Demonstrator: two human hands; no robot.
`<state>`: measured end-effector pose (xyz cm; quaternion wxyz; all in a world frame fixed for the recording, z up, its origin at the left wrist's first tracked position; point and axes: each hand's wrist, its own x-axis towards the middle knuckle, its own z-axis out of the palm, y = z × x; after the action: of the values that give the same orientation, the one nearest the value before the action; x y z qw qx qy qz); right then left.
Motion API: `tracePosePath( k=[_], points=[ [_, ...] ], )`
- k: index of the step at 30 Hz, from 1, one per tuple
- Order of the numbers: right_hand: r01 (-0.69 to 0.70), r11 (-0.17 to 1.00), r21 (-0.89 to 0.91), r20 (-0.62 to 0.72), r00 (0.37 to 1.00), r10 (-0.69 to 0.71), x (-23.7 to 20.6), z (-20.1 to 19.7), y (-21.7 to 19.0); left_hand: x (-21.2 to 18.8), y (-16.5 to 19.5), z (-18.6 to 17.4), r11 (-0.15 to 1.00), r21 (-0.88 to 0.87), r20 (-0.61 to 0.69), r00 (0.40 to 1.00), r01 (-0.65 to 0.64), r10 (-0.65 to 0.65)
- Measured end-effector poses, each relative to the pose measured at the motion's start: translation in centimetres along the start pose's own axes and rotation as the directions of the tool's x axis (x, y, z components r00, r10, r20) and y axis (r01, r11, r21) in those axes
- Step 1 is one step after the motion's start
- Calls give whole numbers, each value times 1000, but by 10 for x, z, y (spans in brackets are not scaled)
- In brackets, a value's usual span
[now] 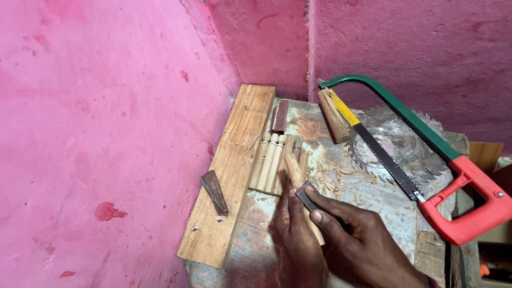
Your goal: The person uses a chisel to carve and shape a wooden dowel, repeatedly rotating it to smooth the surface. They then switch to a sanding block to further refine the dowel's finish before placing it with other finished pieces.
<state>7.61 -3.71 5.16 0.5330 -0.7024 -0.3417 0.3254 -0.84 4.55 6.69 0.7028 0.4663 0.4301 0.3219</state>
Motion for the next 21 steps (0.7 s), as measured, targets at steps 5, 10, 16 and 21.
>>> tracePosePath(
  k=[5, 10, 16, 21],
  points=[
    [-214, 954, 210, -21, 975, 223, 6, -7, -8, -8, 0, 4, 983, 83, 159, 976, -161, 147],
    [-108, 994, -22, -8, 994, 108, 1, 1, -16, -2, 2, 5, 986, -161, 61, 998, 32, -22],
    [-197, 973, 118, -38, 979, 202, 1, 0, -23, -3, -5, 4, 992, -123, 77, 997, 12, -3],
    [-173, 982, 74, -58, 982, 178, 4, -1, -17, -4, -3, 6, 997, -73, 116, 993, -15, 24]
  ],
)
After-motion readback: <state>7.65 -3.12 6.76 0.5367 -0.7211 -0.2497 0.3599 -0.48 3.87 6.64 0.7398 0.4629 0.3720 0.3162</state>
